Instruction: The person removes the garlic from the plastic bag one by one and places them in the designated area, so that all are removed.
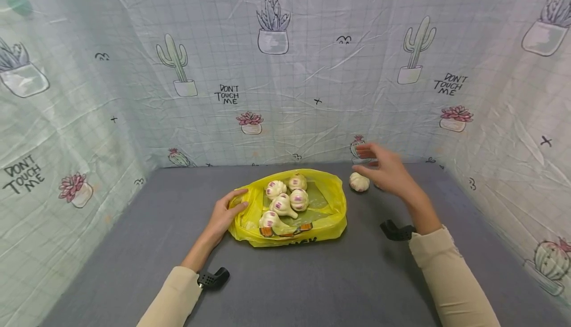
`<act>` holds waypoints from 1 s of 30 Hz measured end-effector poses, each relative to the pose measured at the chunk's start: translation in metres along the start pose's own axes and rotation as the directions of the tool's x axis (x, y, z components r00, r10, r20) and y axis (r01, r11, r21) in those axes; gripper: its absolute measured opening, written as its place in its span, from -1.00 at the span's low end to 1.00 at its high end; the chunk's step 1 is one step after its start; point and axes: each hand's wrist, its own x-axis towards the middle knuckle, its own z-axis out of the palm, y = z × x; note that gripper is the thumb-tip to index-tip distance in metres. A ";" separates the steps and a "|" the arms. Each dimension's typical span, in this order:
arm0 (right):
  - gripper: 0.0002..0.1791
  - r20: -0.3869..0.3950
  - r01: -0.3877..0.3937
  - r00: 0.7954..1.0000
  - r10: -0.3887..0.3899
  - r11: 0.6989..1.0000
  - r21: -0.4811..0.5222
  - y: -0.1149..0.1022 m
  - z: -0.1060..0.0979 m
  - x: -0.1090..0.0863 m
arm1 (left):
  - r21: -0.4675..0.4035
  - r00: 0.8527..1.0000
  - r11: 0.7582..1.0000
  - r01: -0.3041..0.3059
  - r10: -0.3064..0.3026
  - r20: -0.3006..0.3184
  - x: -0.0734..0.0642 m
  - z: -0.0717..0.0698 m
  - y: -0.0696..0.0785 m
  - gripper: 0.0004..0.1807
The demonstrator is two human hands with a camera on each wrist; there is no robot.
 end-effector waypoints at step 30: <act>-0.47 0.229 0.199 0.958 -0.171 0.974 -0.105 -0.055 0.045 0.041 | 0.014 1.000 1.000 0.002 -0.002 -0.004 0.001 -0.001 -0.003 -0.49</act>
